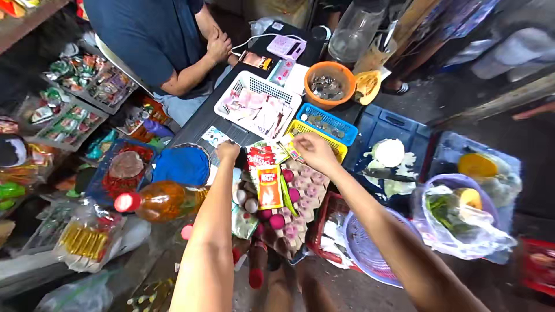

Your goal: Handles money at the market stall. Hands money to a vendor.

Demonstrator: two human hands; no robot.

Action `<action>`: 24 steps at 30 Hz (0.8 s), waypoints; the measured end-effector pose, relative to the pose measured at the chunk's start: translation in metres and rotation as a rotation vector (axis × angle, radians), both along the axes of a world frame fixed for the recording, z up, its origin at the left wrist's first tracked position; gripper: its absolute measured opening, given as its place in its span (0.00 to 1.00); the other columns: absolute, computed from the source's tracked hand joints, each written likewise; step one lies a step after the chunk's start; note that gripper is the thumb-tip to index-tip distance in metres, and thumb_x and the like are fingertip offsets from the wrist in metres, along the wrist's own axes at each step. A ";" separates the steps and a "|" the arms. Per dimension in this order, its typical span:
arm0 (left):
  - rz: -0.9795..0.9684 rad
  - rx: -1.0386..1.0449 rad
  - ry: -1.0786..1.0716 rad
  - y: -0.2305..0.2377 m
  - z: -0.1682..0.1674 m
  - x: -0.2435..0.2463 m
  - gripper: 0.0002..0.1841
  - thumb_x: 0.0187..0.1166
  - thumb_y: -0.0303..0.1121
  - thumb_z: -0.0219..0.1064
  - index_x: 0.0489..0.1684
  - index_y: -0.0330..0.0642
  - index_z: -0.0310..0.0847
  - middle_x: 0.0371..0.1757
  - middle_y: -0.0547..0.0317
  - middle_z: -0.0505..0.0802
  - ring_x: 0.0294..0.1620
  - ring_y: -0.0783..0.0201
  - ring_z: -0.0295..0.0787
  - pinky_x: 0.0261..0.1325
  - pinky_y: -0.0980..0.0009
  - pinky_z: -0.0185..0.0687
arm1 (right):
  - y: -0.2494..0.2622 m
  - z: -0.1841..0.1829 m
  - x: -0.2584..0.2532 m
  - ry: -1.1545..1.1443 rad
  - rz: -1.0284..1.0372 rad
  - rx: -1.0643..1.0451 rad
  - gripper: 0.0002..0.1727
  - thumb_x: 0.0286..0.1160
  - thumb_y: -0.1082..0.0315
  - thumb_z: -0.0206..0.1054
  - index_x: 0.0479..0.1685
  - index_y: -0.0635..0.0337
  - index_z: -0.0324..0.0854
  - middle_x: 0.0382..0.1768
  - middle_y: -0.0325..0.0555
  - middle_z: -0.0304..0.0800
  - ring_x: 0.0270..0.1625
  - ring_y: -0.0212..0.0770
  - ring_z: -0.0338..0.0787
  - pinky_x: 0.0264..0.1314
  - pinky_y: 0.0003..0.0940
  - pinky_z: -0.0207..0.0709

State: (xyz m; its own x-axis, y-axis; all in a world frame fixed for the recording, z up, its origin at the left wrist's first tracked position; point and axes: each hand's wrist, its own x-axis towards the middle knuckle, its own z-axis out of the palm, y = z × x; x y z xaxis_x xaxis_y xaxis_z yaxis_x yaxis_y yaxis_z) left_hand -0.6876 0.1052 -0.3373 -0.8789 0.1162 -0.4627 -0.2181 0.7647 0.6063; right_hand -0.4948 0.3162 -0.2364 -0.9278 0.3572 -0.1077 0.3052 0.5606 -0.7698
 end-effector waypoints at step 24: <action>0.227 0.951 -0.441 0.051 0.067 0.015 0.29 0.84 0.21 0.51 0.86 0.46 0.58 0.56 0.47 0.88 0.46 0.59 0.88 0.48 0.59 0.85 | 0.050 -0.012 -0.150 -0.257 0.173 0.292 0.20 0.75 0.71 0.66 0.65 0.65 0.85 0.64 0.66 0.86 0.68 0.66 0.85 0.69 0.68 0.77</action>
